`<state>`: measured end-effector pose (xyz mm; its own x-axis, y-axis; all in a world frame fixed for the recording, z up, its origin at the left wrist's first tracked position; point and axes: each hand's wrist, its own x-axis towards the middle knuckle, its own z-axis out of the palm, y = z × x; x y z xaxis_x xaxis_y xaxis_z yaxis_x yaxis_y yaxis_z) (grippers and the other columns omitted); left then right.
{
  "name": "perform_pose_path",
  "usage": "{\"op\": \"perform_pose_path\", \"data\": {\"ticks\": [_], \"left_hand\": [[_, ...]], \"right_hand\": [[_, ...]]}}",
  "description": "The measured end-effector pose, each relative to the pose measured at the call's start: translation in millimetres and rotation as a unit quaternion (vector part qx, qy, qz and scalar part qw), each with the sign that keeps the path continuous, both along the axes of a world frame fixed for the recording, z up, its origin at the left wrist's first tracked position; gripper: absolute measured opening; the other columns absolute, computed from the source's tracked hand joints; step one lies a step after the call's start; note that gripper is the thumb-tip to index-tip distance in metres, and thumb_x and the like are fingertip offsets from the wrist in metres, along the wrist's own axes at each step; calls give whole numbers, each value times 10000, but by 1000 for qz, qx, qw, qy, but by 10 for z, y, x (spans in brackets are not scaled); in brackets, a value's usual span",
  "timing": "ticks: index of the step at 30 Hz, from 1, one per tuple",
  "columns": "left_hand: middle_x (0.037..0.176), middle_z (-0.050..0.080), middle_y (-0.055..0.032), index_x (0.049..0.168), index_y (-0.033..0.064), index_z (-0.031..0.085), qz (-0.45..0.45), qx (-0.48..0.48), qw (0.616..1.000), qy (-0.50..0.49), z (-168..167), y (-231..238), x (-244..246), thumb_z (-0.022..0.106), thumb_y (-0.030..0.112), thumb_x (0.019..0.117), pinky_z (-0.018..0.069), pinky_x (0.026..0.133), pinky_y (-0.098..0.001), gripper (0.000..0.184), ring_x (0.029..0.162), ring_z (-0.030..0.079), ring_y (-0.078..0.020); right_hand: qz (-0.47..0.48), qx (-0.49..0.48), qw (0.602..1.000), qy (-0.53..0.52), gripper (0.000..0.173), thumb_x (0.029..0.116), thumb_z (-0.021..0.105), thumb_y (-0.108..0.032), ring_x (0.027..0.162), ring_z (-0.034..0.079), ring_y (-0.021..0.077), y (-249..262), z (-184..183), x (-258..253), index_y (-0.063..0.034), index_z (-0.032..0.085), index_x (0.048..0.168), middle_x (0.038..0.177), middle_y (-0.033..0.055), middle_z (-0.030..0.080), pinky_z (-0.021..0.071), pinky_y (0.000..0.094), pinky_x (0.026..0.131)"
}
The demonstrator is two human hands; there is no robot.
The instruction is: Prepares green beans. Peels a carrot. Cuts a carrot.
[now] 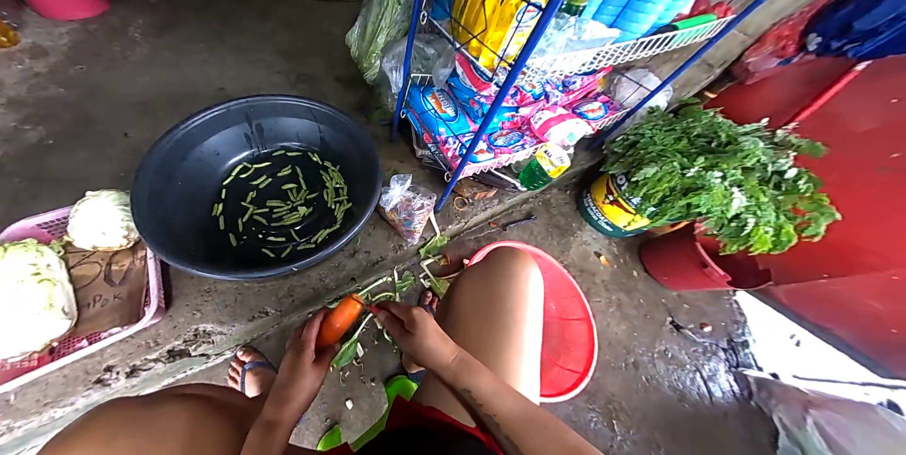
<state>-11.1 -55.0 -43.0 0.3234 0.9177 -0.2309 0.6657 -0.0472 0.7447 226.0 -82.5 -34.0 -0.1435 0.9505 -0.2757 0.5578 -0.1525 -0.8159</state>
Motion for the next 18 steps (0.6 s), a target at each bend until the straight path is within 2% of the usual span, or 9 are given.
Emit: {"op": "perform_pose_path", "data": {"ticks": [3,5,6,7,9,10,13,15,18], "left_hand": [[1417,588,-219,1450,15,532,-15,6,999,-36,93,-84,94,776,111,904,420,1163,-483,606,1355,541,-344],[1413,591,-203,1469,24,506,-10,-6,997,-71,92,-82,84,774,141,915,454,1137,-449,626,1321,575,-291],[1407,595,-196,1472,27,501,-5,-6,996,-89,80,-86,57,765,144,919,468,1122,-431,624,1302,590,-264],[1406,598,-186,1472,27,501,-1,1,994,-107,78,-95,32,755,151,923,476,1114,-407,618,1291,598,-235],[1380,615,-162,1456,14,505,11,31,986,-162,119,-86,21,739,138,926,498,1084,-341,593,1252,616,-172],[1351,633,-139,1446,12,508,23,52,979,-196,147,-62,27,737,135,920,523,1051,-307,587,1214,635,-134],[1312,647,-109,1464,7,466,71,100,960,-253,327,123,-52,740,167,908,578,977,-321,639,1144,664,-126],[1357,613,-134,1515,-2,388,114,113,955,-251,608,318,-187,718,185,902,573,986,-343,720,1175,648,-150],[1383,593,-114,1549,25,340,154,156,948,-231,994,686,-436,690,235,900,556,989,-296,766,1195,629,-113]], "right_hand": [[-19,-115,993,-14,470,1123,402,-379,1108,669,344,85,-197,-36,-17,651,1289,1168,223,694,492,557,1006],[-28,-161,986,-18,490,1132,377,-377,1200,642,363,154,-307,-16,-14,619,1356,1264,244,669,460,563,1068],[-30,-185,982,-19,499,1135,365,-384,1188,645,357,176,-292,-6,-21,604,1380,1264,241,667,463,556,1062],[-32,-216,976,-12,505,1136,355,-394,1126,662,331,187,-242,-2,-32,590,1397,1222,222,679,488,530,1023],[-54,-283,956,52,493,1137,331,-428,781,623,194,201,-169,-16,-63,548,1390,952,110,649,527,377,746],[-61,-309,946,80,478,1138,320,-435,685,603,163,209,-149,-23,-73,525,1375,875,79,629,523,336,653],[-79,-316,942,79,553,1124,318,-497,713,641,218,236,-129,-44,-53,534,1373,899,123,646,557,396,705],[-98,-264,953,112,592,1103,349,-543,628,622,200,250,-124,-43,-23,587,1256,800,103,627,560,379,631],[-130,-195,957,172,569,1110,353,-514,477,520,129,326,-84,-20,-24,619,995,635,34,546,485,301,484]]}}
